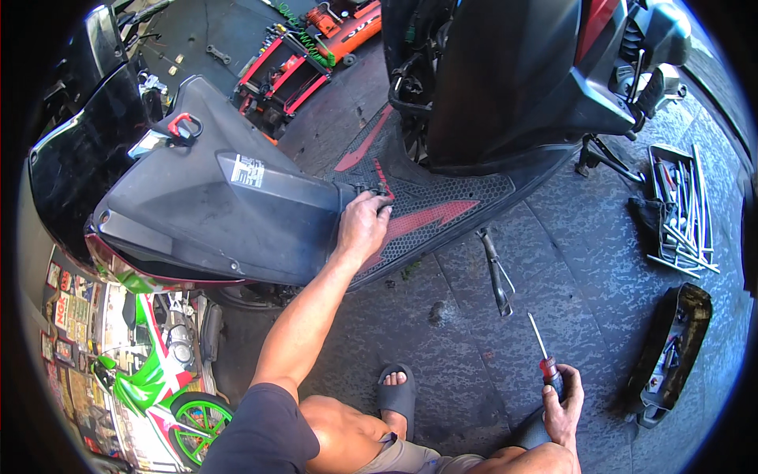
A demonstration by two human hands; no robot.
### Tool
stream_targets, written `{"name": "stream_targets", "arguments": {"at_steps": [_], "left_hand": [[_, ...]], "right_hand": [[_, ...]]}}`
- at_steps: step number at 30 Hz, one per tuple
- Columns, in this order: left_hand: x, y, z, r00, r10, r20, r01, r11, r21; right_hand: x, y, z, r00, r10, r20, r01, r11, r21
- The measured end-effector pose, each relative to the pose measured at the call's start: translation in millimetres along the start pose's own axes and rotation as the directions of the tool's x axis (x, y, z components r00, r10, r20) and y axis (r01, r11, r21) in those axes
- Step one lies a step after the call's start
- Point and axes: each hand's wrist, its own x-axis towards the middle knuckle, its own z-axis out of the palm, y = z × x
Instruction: Remove and secure motorcycle fairing panels using a T-handle wrench and a screwdriver.
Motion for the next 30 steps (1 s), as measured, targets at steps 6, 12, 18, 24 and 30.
{"name": "stream_targets", "arguments": {"at_steps": [6,12,18,24,30], "left_hand": [[14,15,3,0.996,-0.044,0.072,0.056,0.983,-0.176],[-12,120,5,0.767,0.08,0.637,0.61,-0.398,-0.685],[-17,180,21,0.776,0.111,0.621,0.566,-0.558,-0.607],[-21,195,26,0.769,0.126,0.627,0.574,-0.569,-0.589],[-21,204,30,0.767,0.109,0.632,0.58,-0.54,-0.611]], "right_hand": [[2,-21,4,0.995,-0.094,-0.041,0.093,0.995,-0.027],[41,-84,21,0.823,-0.567,0.042,0.568,0.822,-0.024],[52,-121,20,0.759,-0.651,-0.002,0.647,0.755,-0.104],[51,-116,14,0.769,-0.639,-0.024,0.634,0.766,-0.103],[50,-117,8,0.776,-0.63,-0.033,0.623,0.774,-0.113]]}}
